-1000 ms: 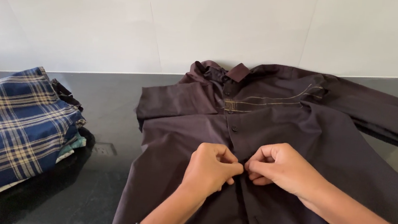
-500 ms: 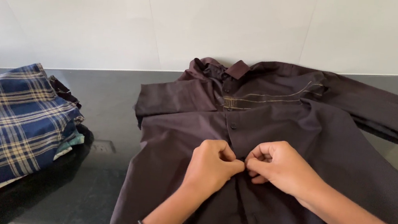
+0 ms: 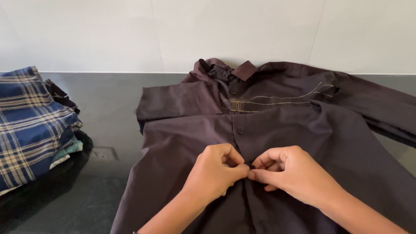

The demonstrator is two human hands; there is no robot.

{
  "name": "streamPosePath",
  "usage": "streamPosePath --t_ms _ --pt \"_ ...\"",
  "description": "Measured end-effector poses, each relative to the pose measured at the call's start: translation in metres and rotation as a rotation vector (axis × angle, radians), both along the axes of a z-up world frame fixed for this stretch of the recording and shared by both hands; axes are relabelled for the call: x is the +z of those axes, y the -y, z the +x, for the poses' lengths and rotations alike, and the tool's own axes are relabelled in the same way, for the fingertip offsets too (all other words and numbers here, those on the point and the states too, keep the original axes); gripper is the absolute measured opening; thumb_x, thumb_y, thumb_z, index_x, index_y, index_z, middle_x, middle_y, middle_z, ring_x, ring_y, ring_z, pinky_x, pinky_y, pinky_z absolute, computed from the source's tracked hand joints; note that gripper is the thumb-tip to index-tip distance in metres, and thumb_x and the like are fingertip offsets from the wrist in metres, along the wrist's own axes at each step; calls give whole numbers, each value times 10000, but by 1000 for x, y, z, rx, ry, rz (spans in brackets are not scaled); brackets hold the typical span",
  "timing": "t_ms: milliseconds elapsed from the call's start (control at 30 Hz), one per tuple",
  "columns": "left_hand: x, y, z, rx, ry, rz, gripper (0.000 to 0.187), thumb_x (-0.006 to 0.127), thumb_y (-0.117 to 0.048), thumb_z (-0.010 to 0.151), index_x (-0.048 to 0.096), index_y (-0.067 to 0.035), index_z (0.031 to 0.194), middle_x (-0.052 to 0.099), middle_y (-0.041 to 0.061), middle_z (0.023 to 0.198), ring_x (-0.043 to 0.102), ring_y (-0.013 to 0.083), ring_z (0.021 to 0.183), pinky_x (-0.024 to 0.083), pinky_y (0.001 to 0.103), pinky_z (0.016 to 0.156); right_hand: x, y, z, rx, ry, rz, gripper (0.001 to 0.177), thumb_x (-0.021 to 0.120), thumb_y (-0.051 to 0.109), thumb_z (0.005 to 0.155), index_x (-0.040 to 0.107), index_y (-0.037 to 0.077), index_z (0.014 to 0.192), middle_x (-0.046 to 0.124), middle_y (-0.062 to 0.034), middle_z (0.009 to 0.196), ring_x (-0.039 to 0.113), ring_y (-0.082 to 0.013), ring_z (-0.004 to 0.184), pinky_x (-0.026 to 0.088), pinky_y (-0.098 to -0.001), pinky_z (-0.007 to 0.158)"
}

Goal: The person lays a dark brown long-sleeved shirt flat on a dark countertop and buttons it from the collar down to the hem. They then fold the shirt's sleeves inward and fold the body of the shirt into a compact rectangular shape.

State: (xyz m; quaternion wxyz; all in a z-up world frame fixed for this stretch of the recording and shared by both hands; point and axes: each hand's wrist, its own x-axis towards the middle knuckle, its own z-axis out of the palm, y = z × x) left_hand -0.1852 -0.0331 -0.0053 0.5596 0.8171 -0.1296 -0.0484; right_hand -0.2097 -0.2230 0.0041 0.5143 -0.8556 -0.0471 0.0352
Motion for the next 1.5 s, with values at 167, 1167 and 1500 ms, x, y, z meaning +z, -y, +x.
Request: streamPosePath --t_ms 167,1167,1500 --pt "1 0 -2 -48 41 3 140 751 -115 820 658 -12 825 665 40 633 563 74 464 434 250 399 -1 -1 0 9 19 -53 280 775 232 872 792 -11 1011 788 -81 820 720 -122 705 631 -284 661" --pt "0 4 -154 54 418 326 58 674 -41 887 675 0 928 635 236 1021 663 457 887 532 512 733 35 -34 -133 -160 -114 -486 268 751 324 883 773 58 900 803 -127 734 748 -248 570 574 -368 621" --pt "1 9 -137 189 362 187 83 722 -83 784 734 -4 806 749 185 818 738 354 816 582 417 736 12 -23 -118 -173 -90 -285 247 787 236 832 772 25 960 808 -77 820 753 -178 624 613 -316 596"
